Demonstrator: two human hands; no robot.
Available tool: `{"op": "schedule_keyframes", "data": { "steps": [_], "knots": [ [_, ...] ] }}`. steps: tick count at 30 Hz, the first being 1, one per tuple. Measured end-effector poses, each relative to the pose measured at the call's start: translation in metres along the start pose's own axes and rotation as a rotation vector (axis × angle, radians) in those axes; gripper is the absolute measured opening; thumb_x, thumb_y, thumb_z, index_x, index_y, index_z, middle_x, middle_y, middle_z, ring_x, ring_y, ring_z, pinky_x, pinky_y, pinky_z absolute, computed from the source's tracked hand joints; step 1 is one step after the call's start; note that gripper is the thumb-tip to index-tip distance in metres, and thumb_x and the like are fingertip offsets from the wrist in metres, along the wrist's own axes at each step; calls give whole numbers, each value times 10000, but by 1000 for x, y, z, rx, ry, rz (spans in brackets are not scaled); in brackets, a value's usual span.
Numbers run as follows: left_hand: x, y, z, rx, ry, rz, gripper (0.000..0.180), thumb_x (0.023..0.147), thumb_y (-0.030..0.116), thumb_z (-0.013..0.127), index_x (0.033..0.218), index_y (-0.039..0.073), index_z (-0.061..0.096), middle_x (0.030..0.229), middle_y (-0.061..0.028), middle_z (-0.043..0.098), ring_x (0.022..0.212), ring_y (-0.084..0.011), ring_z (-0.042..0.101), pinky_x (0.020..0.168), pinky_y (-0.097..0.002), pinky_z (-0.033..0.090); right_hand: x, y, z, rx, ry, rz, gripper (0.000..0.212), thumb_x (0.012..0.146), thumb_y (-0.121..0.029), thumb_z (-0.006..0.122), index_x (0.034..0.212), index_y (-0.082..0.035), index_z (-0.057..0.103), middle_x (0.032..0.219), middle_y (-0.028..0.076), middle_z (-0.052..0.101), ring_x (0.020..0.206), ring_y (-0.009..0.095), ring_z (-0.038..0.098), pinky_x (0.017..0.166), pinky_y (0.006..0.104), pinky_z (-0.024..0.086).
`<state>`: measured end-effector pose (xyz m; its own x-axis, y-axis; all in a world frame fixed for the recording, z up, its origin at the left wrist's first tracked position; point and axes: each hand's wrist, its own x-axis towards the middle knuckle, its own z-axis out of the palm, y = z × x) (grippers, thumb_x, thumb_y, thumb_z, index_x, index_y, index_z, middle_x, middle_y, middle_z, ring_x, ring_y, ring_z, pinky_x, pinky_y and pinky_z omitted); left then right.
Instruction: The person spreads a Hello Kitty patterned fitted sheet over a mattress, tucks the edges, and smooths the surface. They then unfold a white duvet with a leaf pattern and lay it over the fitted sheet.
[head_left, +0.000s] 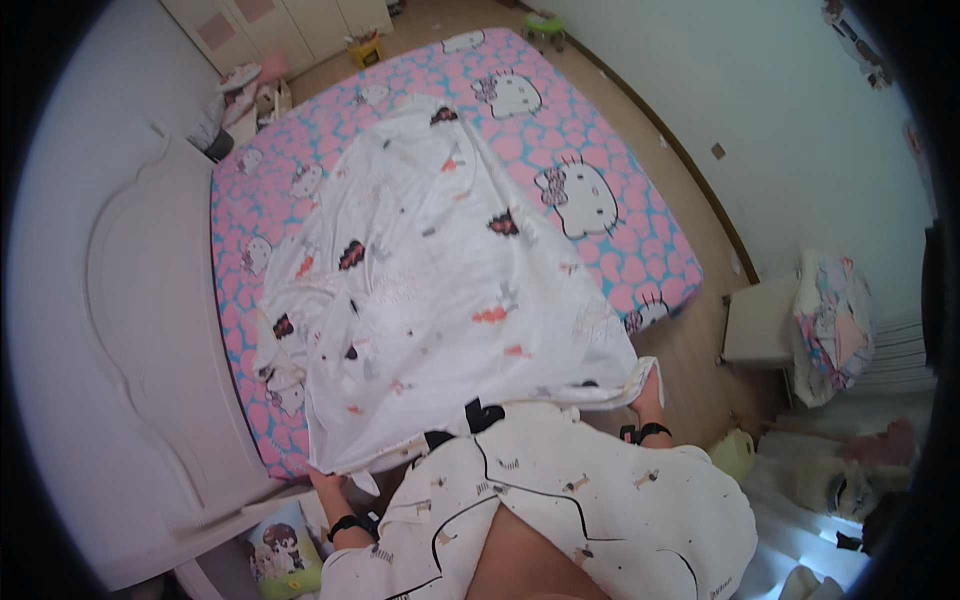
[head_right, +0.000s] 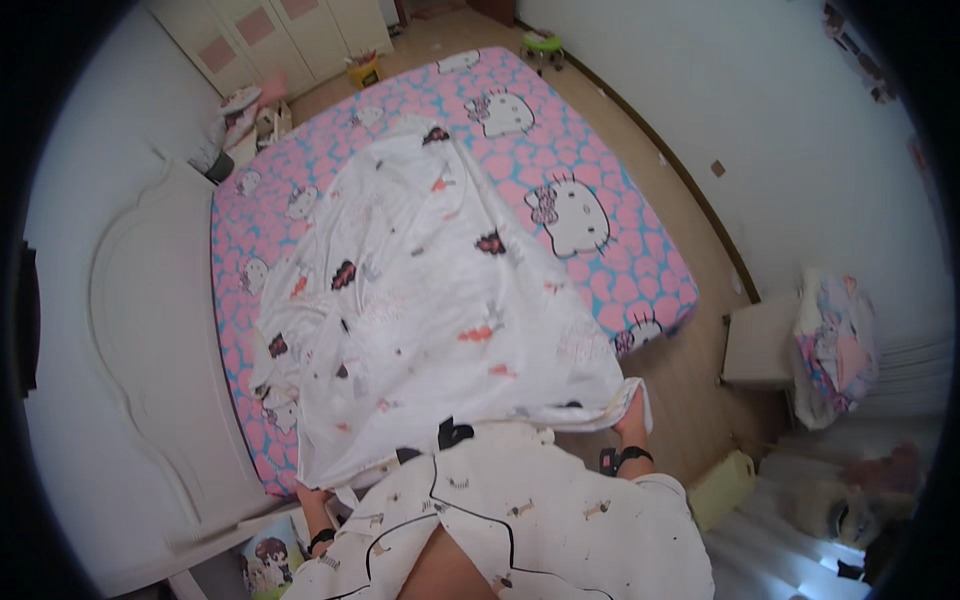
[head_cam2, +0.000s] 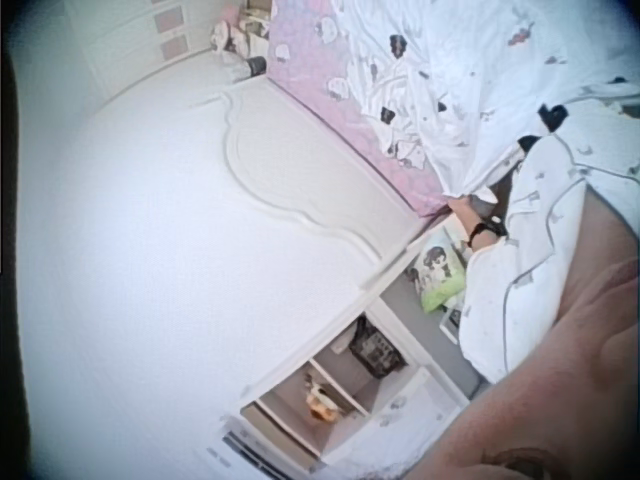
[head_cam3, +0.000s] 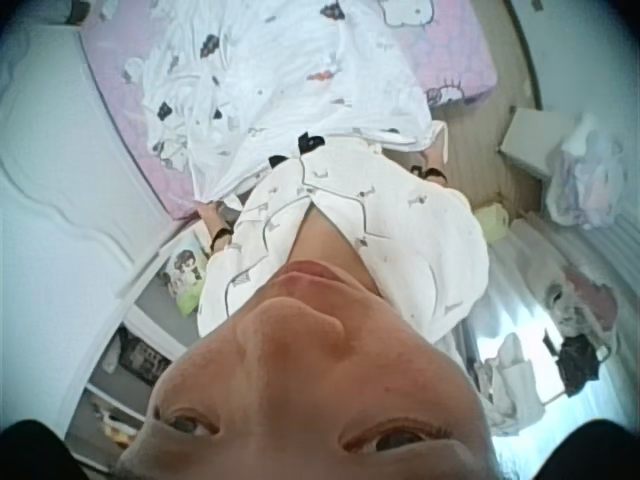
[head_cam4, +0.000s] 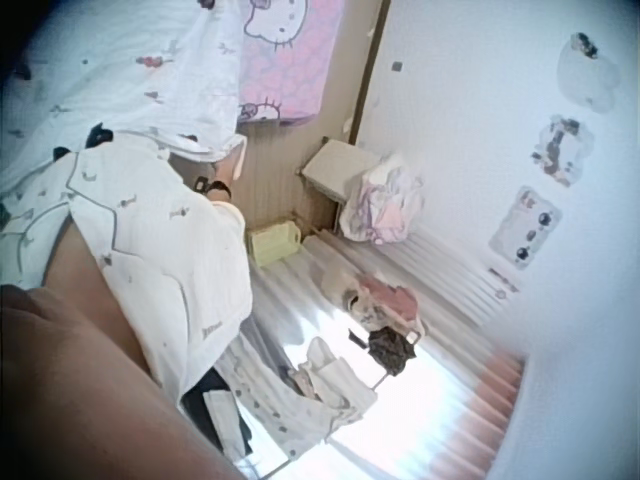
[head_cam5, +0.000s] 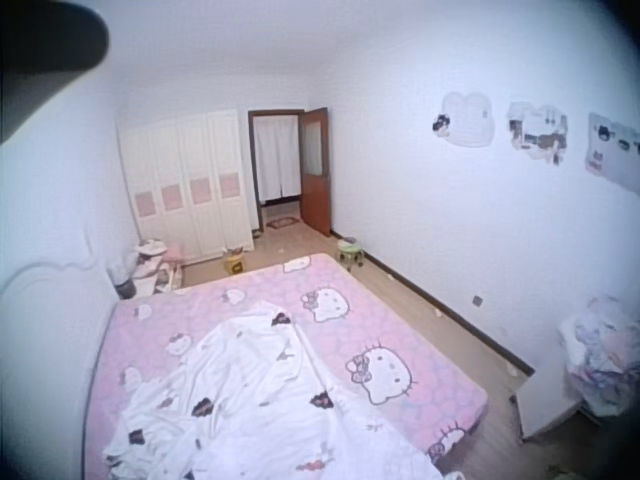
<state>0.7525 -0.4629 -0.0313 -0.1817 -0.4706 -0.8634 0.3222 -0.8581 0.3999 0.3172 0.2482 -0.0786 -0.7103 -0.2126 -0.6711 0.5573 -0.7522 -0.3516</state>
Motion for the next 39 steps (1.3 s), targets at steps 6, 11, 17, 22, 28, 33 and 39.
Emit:
{"op": "schedule_keyframes", "data": {
  "steps": [6,11,17,22,28,33,39],
  "knots": [
    [40,74,218,350,-314,261,601,895,449,498,1376,88,498,1349,-98,557,1221,-312,526,1045,-480,413,158,-28,189,-1822,-274,-695,615,834,-154,667,1401,-26,466,1345,195,545,1248,272,510,1047,374,414],
    [-76,190,527,311,-600,506,357,955,291,559,1217,50,589,1007,-92,641,936,-259,638,843,-432,548,203,-200,539,-117,-488,-308,345,968,-257,495,1185,-2,579,1194,165,615,1088,302,592,958,462,476],
    [-172,196,472,303,-1038,765,472,978,353,552,1306,17,513,1220,-126,614,1106,-295,614,981,-475,501,94,-334,463,-389,-521,-972,445,1018,-361,435,1292,-30,554,1130,119,650,1073,227,630,922,395,532],
    [42,16,263,607,-41,437,599,926,385,652,1406,98,439,1214,-119,601,1079,-333,601,843,-553,524,147,-126,178,-512,244,-552,436,997,-285,367,1289,-10,538,1304,133,590,1158,308,594,960,453,502],
    [43,15,122,591,137,184,509,990,390,509,1401,101,428,1341,-129,543,1141,-387,571,801,-631,497,101,-89,-49,-5,603,-289,467,1050,-320,275,1327,-29,514,1352,148,559,1265,325,507,1040,479,441],
    [49,25,158,573,28,211,404,999,396,477,1296,124,515,1203,-67,625,971,-305,610,611,-487,438,99,-74,-49,-28,335,-321,516,1062,-397,272,1369,-36,475,1380,152,527,1278,355,485,1065,515,411],
    [55,9,174,509,-107,225,350,1005,341,497,1239,80,514,1114,-130,632,944,-377,632,668,-606,526,101,-48,-1,-23,351,-211,494,1029,-326,468,1402,-11,394,1364,173,516,1221,361,529,1014,528,463]
  ]
}}
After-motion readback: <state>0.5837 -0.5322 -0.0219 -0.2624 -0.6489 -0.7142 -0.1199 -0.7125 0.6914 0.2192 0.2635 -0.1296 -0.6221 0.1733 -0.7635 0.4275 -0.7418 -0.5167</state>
